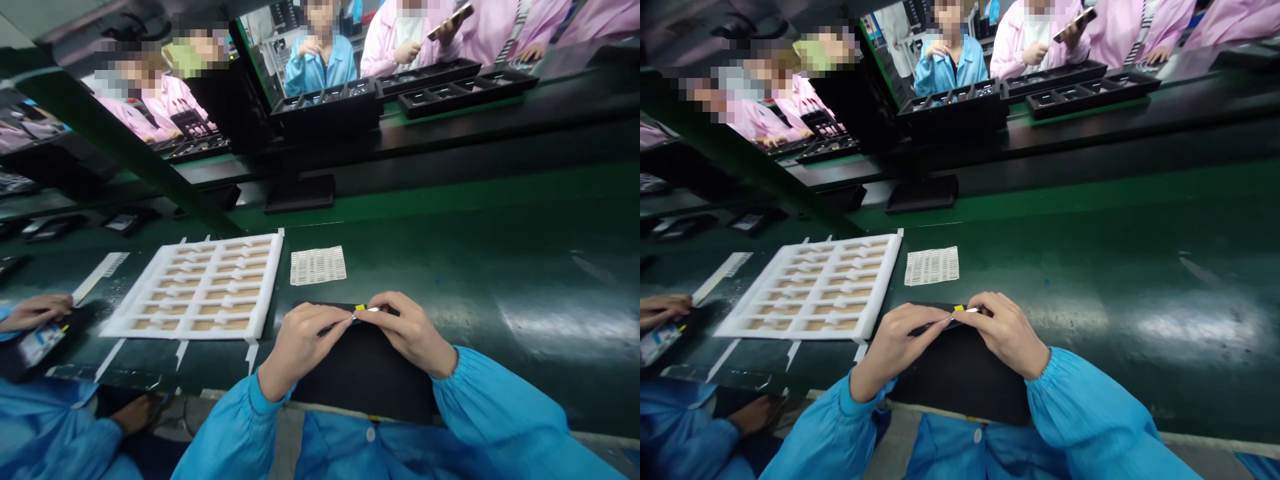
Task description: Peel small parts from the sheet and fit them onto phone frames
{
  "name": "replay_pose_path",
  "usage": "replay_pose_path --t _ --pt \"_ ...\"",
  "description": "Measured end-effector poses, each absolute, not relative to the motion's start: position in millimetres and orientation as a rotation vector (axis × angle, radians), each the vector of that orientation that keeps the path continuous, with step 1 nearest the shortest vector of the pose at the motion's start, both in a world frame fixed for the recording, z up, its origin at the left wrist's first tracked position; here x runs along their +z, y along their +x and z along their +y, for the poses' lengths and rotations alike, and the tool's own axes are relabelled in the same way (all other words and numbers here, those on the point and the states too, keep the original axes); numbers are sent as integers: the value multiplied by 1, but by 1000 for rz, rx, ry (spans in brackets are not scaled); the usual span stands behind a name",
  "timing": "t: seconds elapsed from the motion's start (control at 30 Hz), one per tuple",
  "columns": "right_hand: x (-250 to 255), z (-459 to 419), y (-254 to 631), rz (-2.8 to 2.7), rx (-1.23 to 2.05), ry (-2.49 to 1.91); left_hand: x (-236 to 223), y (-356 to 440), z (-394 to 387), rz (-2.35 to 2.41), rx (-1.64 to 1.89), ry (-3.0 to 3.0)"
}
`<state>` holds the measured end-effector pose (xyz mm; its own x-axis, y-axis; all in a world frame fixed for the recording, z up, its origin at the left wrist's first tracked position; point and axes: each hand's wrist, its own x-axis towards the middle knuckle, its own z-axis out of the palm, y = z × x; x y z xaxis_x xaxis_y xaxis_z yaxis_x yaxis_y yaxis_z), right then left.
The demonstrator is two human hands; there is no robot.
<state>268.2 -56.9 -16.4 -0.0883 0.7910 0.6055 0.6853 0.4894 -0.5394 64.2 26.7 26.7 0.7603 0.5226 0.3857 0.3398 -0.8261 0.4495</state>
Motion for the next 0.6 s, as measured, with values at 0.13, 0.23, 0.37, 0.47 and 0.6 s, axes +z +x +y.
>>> replay_pose_path --t 0.13,0.23,0.37,0.47,0.6 --pt "-14 -60 270 -1883 37 -1236 25 61 20 682 805 2637" --pt "-13 -60 270 -1902 -19 -1225 19 57 11 675 892 2715" --pt "-20 -62 269 -1917 -14 -1220 11 53 3 665 973 2763" --pt "-27 -65 269 -1925 -9 -1232 8 52 3 672 984 2775" --pt "-30 -67 270 -1966 -31 -1225 6 52 3 695 980 2780"
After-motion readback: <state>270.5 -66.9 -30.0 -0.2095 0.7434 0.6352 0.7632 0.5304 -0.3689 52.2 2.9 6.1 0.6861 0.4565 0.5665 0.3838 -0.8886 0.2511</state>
